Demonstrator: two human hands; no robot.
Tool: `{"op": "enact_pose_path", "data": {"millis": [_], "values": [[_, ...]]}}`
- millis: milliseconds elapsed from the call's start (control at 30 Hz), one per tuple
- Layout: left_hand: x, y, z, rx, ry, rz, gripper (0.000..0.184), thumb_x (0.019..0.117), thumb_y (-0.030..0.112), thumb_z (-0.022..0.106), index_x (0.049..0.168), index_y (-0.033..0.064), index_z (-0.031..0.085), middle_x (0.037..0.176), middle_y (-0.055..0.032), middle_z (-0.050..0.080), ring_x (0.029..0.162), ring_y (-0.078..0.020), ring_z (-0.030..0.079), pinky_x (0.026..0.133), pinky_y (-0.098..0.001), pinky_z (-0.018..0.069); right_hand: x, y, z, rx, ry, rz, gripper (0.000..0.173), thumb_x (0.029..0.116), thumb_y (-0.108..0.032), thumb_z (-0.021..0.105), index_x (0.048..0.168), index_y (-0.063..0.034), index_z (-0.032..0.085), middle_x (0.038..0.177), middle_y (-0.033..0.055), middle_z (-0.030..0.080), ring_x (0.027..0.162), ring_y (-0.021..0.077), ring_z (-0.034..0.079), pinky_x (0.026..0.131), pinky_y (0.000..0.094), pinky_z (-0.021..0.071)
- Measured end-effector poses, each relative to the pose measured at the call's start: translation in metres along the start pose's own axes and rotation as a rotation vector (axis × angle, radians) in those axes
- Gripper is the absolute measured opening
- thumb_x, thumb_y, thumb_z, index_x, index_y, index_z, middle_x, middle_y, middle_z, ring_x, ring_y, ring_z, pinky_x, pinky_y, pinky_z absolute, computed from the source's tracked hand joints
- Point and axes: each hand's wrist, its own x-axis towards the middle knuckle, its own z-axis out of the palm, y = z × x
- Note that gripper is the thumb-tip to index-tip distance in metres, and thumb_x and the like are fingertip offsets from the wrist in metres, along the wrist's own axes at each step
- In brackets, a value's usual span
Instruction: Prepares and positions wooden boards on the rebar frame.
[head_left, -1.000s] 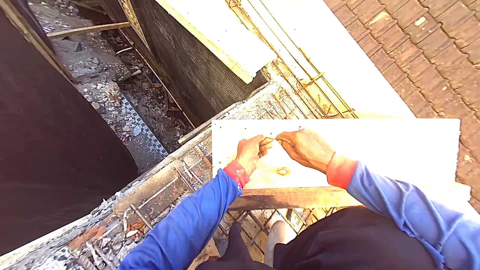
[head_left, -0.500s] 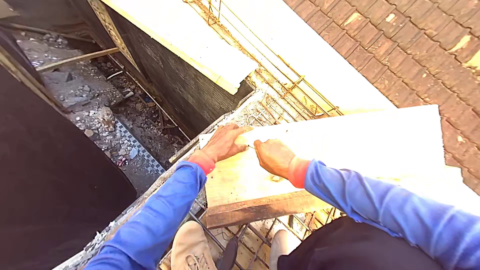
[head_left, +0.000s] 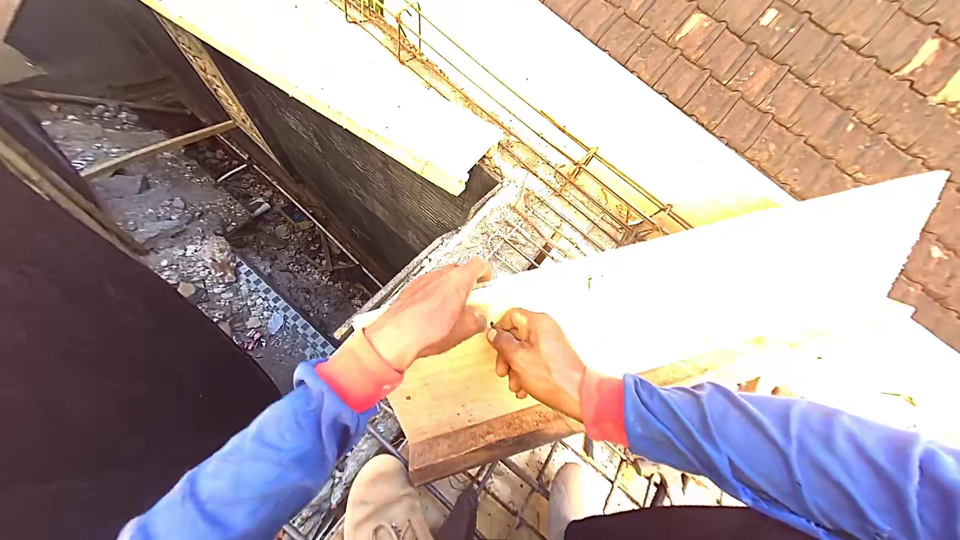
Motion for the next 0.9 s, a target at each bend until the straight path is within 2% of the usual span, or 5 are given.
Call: {"op": "enact_pose_path", "data": {"millis": [233, 367, 600, 700, 900], "values": [[0.01, 0.018, -0.032, -0.375, -0.449, -0.143, 0.016, 0.1009, 0.025, 0.064, 0.114, 0.0191, 0.071, 0.089, -0.0017, 0.071, 0.077, -0.0125, 0.068, 0.07, -0.0332, 0.0566, -0.021, 0.017, 0.002, 0.032, -0.005, -0.138, 0.028, 0.1079, -0.035, 0.051, 0.115, -0.0122, 0.064, 0.08, -0.0006, 0.07, 0.06, 0.0114, 0.067, 0.057, 0.0278, 0.0586], [0.004, 0.013, -0.03, -0.587, -0.482, -0.181, 0.014, 0.1021, 0.015, 0.06, 0.101, 0.0068, 0.072, 0.08, -0.0104, 0.071, 0.067, -0.0171, 0.068, 0.06, -0.0302, 0.0564, -0.022, 0.02, 0.005, 0.14, -0.006, -0.138, 0.026, 0.1069, -0.034, 0.055, 0.113, -0.0107, 0.064, 0.079, 0.0005, 0.071, 0.058, 0.0123, 0.067, 0.054, 0.0273, 0.0579], [0.0, 0.019, -0.031, -0.51, -0.395, -0.219, 0.021, 0.104, 0.02, 0.059, 0.091, 0.0067, 0.07, 0.07, -0.0084, 0.067, 0.057, -0.0151, 0.062, 0.052, -0.0281, 0.0504, -0.042, 0.012, -0.016, -0.045, -0.22, -0.043, 0.028, 0.1078, -0.031, 0.049, 0.117, -0.011, 0.065, 0.087, 0.0005, 0.074, 0.07, 0.0116, 0.071, 0.065, 0.0299, 0.06], [-0.007, 0.015, -0.032, -0.715, -0.396, -0.243, 0.023, 0.1003, 0.023, 0.054, 0.103, 0.0089, 0.072, 0.08, -0.0097, 0.069, 0.066, -0.0158, 0.065, 0.056, -0.0299, 0.0531, -0.046, 0.014, -0.012, -0.035, -0.173, -0.055, 0.03, 0.1093, -0.033, 0.045, 0.112, -0.0122, 0.067, 0.08, -0.0005, 0.069, 0.062, 0.0112, 0.065, 0.058, 0.029, 0.0557], [-0.008, 0.016, -0.023, -0.849, -0.401, -0.334, 0.032, 0.1061, 0.024, 0.056, 0.083, 0.0045, 0.066, 0.066, -0.008, 0.063, 0.056, -0.0122, 0.059, 0.05, -0.0256, 0.0475, -0.046, 0.019, 0.004, -0.005, -0.072, -0.17, 0.029, 0.1093, -0.032, 0.046, 0.104, -0.0127, 0.067, 0.082, -0.0028, 0.073, 0.066, 0.0099, 0.07, 0.062, 0.0282, 0.0603]]}}
